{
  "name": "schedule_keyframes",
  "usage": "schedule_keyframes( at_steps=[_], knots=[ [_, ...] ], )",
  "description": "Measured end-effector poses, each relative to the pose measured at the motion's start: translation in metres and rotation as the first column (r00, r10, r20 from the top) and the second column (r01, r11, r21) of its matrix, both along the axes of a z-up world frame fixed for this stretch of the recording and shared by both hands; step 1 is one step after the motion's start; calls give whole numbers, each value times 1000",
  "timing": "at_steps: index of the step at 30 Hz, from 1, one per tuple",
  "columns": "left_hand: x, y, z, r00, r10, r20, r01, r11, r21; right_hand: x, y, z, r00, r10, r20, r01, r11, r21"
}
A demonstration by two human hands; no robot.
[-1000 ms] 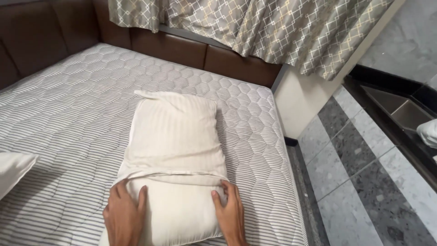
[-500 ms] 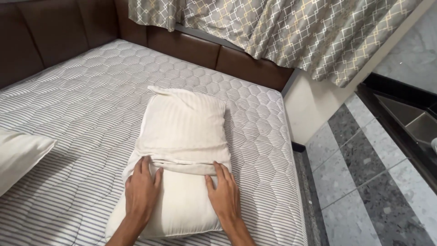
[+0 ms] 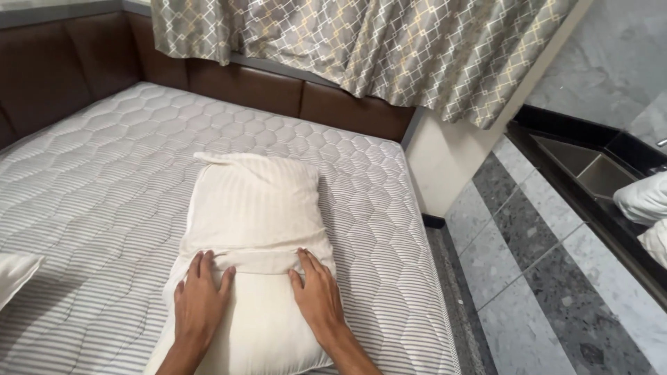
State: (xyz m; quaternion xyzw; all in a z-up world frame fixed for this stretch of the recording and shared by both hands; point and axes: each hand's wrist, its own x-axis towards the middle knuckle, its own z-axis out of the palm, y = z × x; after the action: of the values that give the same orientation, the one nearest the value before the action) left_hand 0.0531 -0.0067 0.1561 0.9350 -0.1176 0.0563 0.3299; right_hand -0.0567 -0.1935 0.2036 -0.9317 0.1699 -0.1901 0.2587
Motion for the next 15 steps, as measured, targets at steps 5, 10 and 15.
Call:
schedule_keyframes(
  at_steps=[5,10,15],
  knots=[
    [13,1,-5,999,-15,-44,16,1000,22,9,-9,-7,999,-27,-18,26,999,-28],
    [10,4,-5,997,-23,-70,24,1000,15,7,-22,-13,999,8,-51,-8,1000,-6],
    [-23,-12,-10,997,65,48,-72,982,177,-12,-46,-26,974,206,90,-207,978,5]
  ],
)
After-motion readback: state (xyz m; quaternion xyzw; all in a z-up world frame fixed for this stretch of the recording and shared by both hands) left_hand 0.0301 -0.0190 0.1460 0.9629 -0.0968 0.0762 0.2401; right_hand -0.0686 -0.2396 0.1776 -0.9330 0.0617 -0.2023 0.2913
